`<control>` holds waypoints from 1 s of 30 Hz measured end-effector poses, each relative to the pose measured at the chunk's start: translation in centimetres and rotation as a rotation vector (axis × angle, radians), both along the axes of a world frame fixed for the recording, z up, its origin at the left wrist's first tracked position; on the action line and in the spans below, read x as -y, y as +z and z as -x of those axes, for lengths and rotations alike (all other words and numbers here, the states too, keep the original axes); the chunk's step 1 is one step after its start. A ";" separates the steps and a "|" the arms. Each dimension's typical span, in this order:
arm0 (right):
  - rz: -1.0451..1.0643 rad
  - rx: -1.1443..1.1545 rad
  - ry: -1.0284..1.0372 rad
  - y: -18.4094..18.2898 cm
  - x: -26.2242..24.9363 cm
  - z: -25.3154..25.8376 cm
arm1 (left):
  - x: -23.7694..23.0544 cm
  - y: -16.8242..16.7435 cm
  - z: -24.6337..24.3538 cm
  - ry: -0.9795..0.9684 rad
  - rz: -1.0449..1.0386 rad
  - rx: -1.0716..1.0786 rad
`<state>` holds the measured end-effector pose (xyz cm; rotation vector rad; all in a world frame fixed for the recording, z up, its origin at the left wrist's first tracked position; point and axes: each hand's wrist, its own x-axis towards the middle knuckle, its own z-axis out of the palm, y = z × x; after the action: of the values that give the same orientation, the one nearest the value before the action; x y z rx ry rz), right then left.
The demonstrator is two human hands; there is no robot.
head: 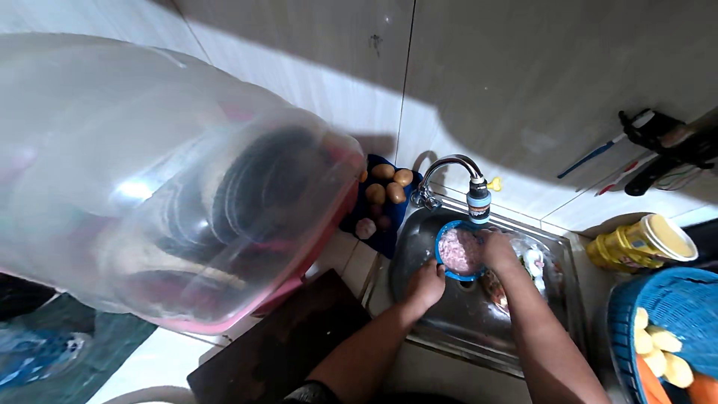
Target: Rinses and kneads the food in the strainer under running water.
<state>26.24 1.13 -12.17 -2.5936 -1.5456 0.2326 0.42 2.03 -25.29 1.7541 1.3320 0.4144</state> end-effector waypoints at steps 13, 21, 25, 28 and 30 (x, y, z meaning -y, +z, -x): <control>-0.255 -0.251 -0.088 -8.1 0.2 3.4 | 0.4 -0.9 0.1 -0.134 -0.049 -0.049; 0.053 -0.274 0.086 -14.3 1.9 5.4 | -0.1 -1.9 0.8 -0.137 0.029 -0.234; 0.181 -0.304 0.260 -13.7 2.8 5.3 | -0.4 -1.5 1.5 -0.095 0.051 -0.288; 0.277 -0.390 0.319 -9.4 3.4 4.2 | -0.6 -1.5 2.0 -0.097 0.046 -0.309; 0.209 -0.376 0.160 -8.0 3.8 3.4 | -0.6 -2.1 2.0 -0.102 0.039 -0.334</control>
<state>22.87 -2.66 -20.21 -2.3792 -1.6556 0.8851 -1.54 2.62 -27.37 1.9072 1.4594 0.0368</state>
